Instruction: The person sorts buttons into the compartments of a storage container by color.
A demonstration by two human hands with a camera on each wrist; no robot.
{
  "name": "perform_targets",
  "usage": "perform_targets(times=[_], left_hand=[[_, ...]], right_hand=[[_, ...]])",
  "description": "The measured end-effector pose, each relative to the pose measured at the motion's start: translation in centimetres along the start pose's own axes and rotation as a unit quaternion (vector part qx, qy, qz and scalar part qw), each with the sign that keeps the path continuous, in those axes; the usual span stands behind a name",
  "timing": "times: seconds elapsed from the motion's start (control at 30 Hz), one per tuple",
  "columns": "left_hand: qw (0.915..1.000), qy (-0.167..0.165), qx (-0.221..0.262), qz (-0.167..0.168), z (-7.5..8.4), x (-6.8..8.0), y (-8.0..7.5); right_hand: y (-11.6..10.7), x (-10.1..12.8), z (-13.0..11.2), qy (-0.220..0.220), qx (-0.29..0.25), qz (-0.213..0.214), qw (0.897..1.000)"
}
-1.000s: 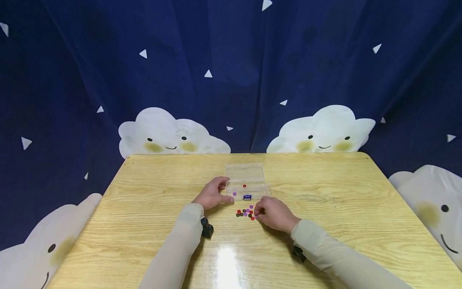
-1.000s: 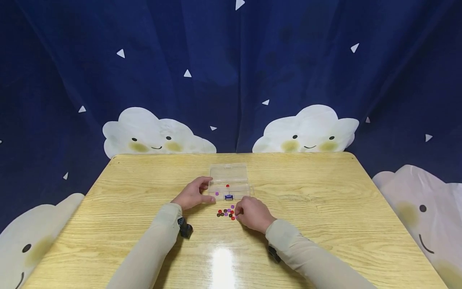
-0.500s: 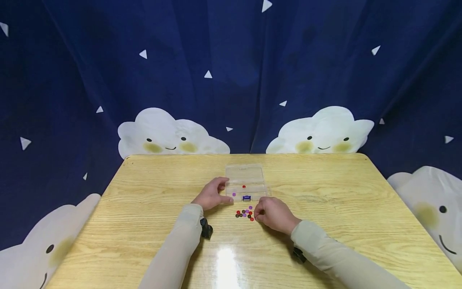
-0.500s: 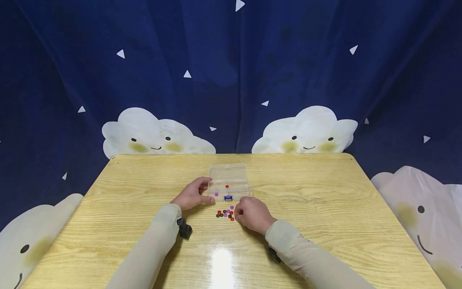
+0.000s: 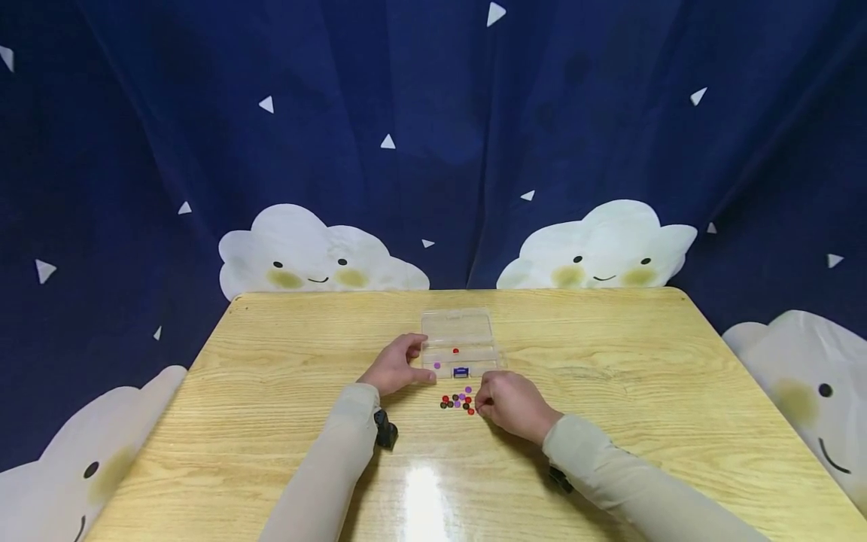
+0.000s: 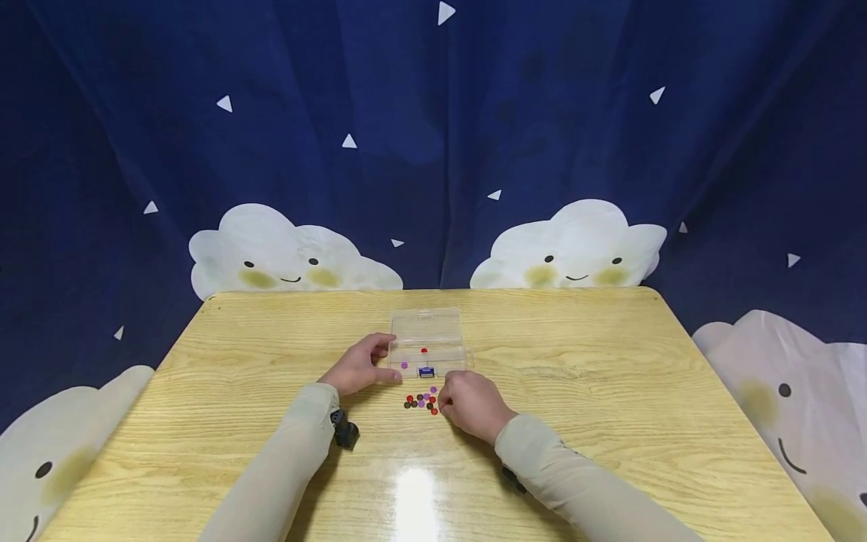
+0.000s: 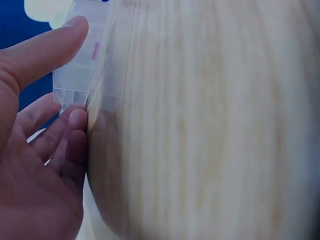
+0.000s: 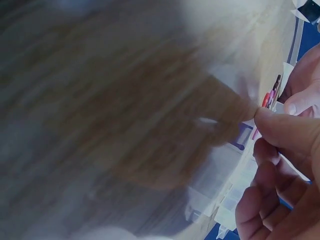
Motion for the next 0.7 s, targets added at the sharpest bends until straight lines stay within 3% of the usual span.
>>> perform_targets(times=[0.27, 0.7], left_hand=[[1.0000, 0.006, -0.004, 0.000, 0.01, 0.01, -0.01], [1.0000, 0.008, -0.004, -0.001, 0.01, -0.04, 0.11]], right_hand=[[0.14, -0.02, 0.02, -0.017, 0.002, -0.006, 1.000], [0.16, 0.07, 0.57, 0.008, -0.022, -0.021, 1.000]])
Point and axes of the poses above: each hand's wrist, its own x-axis away from the middle knuckle, its own y-axis out of the palm, z = x × y, the point moved 5 cm from there along -x, towards the middle knuckle, and after that the axes turned 5 degrees about -x, right-handed, at the moved point
